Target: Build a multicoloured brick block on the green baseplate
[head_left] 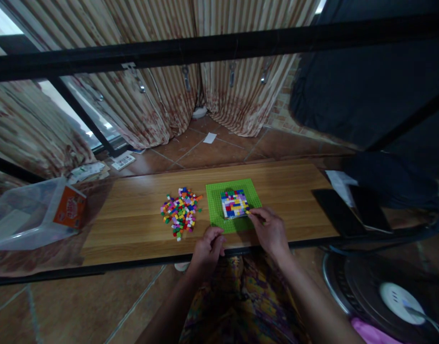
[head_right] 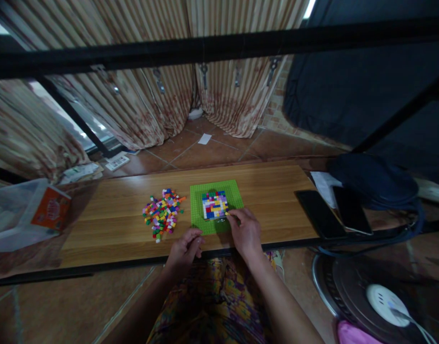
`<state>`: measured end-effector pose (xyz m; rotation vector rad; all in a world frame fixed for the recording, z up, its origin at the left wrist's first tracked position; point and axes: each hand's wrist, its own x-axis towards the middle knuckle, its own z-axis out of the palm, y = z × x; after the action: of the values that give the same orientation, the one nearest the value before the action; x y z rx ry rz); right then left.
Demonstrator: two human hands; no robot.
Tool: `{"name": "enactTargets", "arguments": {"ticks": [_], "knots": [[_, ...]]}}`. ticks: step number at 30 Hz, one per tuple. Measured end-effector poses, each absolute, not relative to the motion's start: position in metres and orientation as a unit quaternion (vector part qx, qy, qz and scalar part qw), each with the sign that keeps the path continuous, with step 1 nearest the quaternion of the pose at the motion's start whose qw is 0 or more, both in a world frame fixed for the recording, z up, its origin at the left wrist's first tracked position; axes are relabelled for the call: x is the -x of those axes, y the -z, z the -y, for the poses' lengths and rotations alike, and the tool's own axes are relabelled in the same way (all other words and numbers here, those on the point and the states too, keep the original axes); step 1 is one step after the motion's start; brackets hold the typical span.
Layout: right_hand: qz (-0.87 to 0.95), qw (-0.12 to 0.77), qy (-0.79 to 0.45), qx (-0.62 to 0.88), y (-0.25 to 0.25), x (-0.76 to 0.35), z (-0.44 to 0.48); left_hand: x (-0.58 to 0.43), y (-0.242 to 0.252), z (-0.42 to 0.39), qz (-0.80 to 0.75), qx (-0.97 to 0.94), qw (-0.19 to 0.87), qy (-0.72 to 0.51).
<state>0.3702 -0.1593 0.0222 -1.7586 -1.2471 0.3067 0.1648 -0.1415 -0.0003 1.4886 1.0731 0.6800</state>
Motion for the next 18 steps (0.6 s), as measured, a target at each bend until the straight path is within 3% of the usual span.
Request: {"name": "enactTargets", "arguments": {"ticks": [8,18], "knots": [[0.555,0.424,-0.090,0.711,-0.0242,-0.3779,0.1541,-0.1663,-0.0037,0.1414,-0.456,-0.633,0.554,-0.290],[0.533,0.491,-0.130,0.676,-0.0177,-0.3766,0.1535,-0.1657,-0.0035,0.1420,-0.458,-0.630,0.558,-0.285]]}}
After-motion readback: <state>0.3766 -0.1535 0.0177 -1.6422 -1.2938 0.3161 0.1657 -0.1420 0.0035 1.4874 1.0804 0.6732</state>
